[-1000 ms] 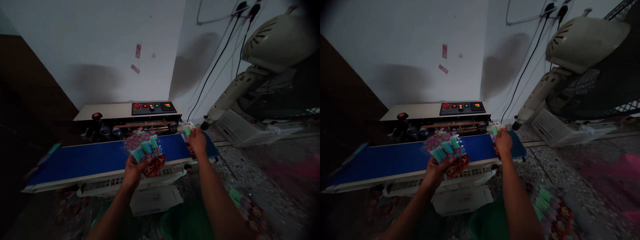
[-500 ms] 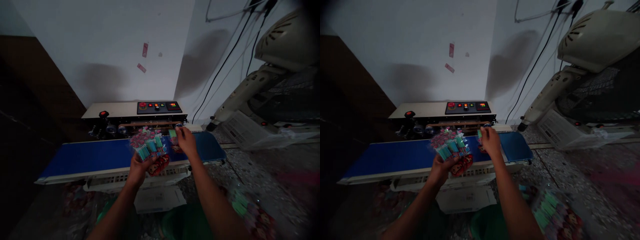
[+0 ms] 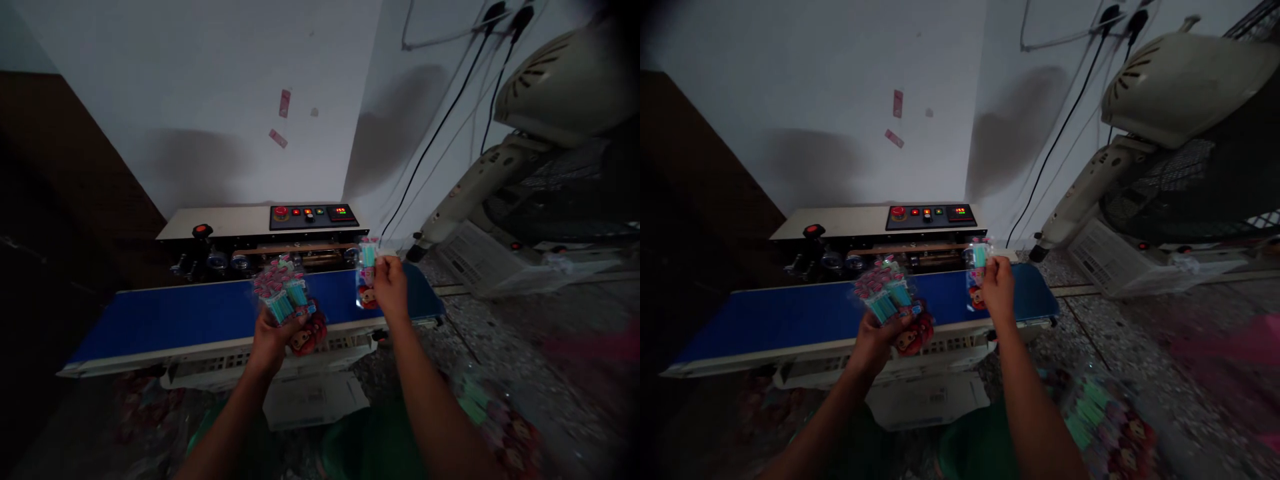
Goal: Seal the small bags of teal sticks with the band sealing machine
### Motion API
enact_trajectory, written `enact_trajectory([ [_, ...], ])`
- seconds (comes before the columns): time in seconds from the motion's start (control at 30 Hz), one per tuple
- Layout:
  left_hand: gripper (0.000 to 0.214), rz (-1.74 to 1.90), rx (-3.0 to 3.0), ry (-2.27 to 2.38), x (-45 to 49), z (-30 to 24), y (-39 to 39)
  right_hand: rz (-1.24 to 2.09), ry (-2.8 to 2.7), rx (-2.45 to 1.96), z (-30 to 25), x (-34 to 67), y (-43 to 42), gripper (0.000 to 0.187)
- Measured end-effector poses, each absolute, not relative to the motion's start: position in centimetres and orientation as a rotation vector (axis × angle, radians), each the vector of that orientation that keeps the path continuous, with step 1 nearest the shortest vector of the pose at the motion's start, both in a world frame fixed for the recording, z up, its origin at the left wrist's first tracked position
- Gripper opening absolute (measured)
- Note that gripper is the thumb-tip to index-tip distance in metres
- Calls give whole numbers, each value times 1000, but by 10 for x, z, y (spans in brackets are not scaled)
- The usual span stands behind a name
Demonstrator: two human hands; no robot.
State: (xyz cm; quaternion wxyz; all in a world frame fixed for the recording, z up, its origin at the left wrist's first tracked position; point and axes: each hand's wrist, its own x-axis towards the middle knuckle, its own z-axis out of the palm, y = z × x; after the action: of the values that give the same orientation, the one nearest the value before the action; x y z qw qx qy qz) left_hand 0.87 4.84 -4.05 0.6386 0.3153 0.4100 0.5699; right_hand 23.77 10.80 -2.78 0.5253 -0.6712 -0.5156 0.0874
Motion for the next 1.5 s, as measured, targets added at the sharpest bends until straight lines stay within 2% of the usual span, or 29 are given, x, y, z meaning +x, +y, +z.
enact_trajectory([
  [0.2, 45, 1266, 731, 958, 8, -36, 49, 115, -1375, -2250, -52, 291, 127, 30],
  [0.43, 48, 1226, 801, 1023, 11, -44, 48, 265, -1498, -2407, -44, 258, 151, 29],
  [0.57, 48, 1239, 790, 1007, 13, -45, 49, 239, -1551, -1993, -32, 229, 137, 32],
  [0.67, 46, 1230, 807, 973, 14, -44, 49, 774, -1498, -1453, -21, 206, 111, 42],
  [0.73, 46, 1246, 820, 944, 14, -44, 48, 1095, -1445, -1186, -18, 190, 96, 41],
  [0.77, 46, 1254, 821, 933, 15, -44, 48, 1154, -1411, -1112, -18, 182, 91, 38],
  [0.9, 46, 1251, 826, 911, 16, -44, 46, 996, -1244, -1052, -22, 154, 81, 25],
  [1.1, 42, 1275, 786, 913, 16, -43, 47, 655, -1013, -1184, -19, 168, 88, 28],
  [1.3, 43, 1254, 738, 940, 10, -45, 48, 177, -1163, -1853, -38, 266, 111, 31],
  [1.5, 44, 1244, 742, 941, 13, -45, 48, 127, -1338, -2382, -47, 285, 127, 32],
])
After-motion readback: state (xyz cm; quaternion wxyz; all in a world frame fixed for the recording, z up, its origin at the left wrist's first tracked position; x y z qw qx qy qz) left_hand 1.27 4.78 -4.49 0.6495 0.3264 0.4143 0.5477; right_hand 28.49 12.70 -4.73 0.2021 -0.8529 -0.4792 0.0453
